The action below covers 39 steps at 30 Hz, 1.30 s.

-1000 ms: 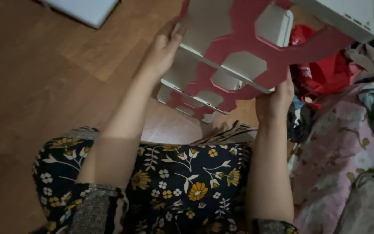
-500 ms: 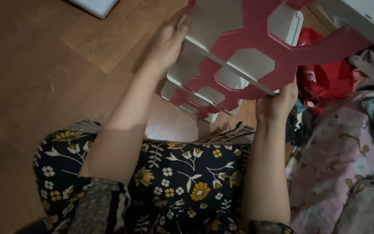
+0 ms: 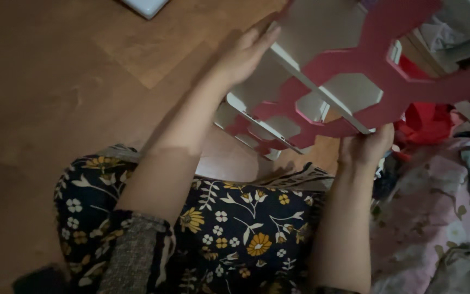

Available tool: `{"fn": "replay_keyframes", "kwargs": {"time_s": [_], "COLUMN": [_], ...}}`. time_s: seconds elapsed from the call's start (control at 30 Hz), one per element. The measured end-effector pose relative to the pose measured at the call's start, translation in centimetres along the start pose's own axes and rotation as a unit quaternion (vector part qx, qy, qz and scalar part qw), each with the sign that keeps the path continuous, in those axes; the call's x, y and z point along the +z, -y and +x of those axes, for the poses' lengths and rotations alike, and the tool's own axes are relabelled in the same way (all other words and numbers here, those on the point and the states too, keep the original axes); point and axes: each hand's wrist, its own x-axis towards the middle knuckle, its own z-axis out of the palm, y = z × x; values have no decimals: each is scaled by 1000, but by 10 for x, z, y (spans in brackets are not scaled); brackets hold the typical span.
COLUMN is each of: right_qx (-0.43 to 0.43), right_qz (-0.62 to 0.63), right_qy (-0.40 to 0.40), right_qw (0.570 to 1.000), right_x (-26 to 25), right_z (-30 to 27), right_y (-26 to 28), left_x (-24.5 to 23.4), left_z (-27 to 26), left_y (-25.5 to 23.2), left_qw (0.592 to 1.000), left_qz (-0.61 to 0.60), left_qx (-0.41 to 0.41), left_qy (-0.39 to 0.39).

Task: The person assembles a modular plastic storage unit by attaching pink support frames to white trays. They connect multiple trays and frames together, stacking them to form a multi-tiered unit.

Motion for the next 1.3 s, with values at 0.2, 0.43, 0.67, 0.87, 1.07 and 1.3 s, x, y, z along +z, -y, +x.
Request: {"fn": "replay_keyframes", "kwargs": {"time_s": [0.2, 0.43, 0.67, 0.87, 1.07, 1.3], "right_qx": [29, 20, 45, 102, 78, 76], "right_qz": [44, 3, -53, -8, -64, -46], "right_qy": [31, 81, 20, 6, -19, 30], "right_qw": [998, 997, 997, 995, 995, 996], "right_x": [4, -7, 13, 15, -19, 7], "right_z": [4, 8, -4, 1, 15, 7], "right_y": [2, 1, 10, 22, 18, 24], "left_x": [11, 19, 12, 23, 30, 12], "left_z": [15, 21, 4, -3, -10, -24], "left_y": [19, 37, 30, 15, 16, 16], "left_qw": [999, 996, 996, 998, 1000, 999], "left_qz": [-20, -61, -51, -50, 19, -3], "left_qx": [51, 65, -57, 6, -14, -22], "left_qy": [1, -32, -49, -40, -14, -32]}}
